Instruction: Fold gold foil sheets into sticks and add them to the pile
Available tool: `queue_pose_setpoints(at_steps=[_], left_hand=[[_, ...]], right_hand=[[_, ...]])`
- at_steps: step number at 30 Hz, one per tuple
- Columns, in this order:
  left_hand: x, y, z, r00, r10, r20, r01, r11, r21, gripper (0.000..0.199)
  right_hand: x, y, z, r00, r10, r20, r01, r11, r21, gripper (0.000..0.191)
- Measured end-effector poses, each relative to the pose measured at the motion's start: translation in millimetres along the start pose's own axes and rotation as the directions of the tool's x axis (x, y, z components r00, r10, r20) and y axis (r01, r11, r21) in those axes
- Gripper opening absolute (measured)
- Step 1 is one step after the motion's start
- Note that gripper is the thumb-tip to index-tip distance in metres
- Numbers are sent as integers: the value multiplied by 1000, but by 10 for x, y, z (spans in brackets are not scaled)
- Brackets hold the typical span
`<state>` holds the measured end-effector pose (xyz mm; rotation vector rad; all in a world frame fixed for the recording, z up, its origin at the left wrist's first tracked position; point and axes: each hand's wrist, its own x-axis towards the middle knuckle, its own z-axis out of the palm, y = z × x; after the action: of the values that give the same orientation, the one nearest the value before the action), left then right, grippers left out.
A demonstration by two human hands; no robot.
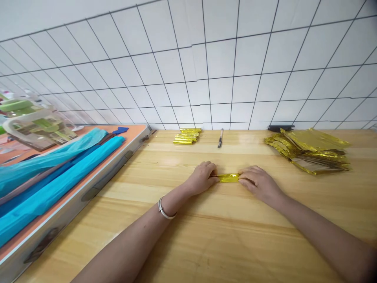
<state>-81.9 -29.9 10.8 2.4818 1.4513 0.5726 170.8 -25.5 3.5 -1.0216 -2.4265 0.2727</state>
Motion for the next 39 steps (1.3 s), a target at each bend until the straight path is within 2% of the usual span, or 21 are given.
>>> queue_pose_setpoints(at_steps=[5,8,12,16,20,23,26,29,33,36,39], left_hand=[[-21,47,26,1000,10,6,-10,999,-41,8],[-15,44,7,999,19,27,-17,996,-82,6],[-3,11,-60,996,23,86,-15,996,-91,10],[-26,-3,-108,993,21,117,-25,999,32,15],[-43,20,-93,993,113,-17,-106,967,232,21],[-20,29,-83,971,223,-81,-174,902,395,26],[6,33,-104,947,320,-26,-264,821,506,25],[-10,52,-146,925,370,92,-364,784,503,24],[-105,103,-228,919,350,181,-394,832,392,21],[-197,167,-310,926,305,223,-360,892,273,20],[-274,250,-357,937,247,247,-306,922,238,21]], right_hand=[[66,-26,15,996,80,-25,-80,997,-17,20],[109,-24,32,998,59,28,-56,995,-77,26],[136,-27,35,998,46,52,-43,997,-70,17],[121,-57,36,999,23,32,-22,999,-31,10],[101,-66,31,997,-15,-70,11,998,-61,15],[110,-33,-5,987,-69,-145,47,988,-149,21],[117,-4,-58,989,-109,-96,78,956,-282,27],[93,-13,-88,990,-138,-20,123,933,-339,29],[30,-43,-82,978,-191,77,206,929,-308,29],[2,-60,-102,974,-184,134,214,940,-266,30],[-1,-98,-163,971,-156,179,197,950,-243,26]])
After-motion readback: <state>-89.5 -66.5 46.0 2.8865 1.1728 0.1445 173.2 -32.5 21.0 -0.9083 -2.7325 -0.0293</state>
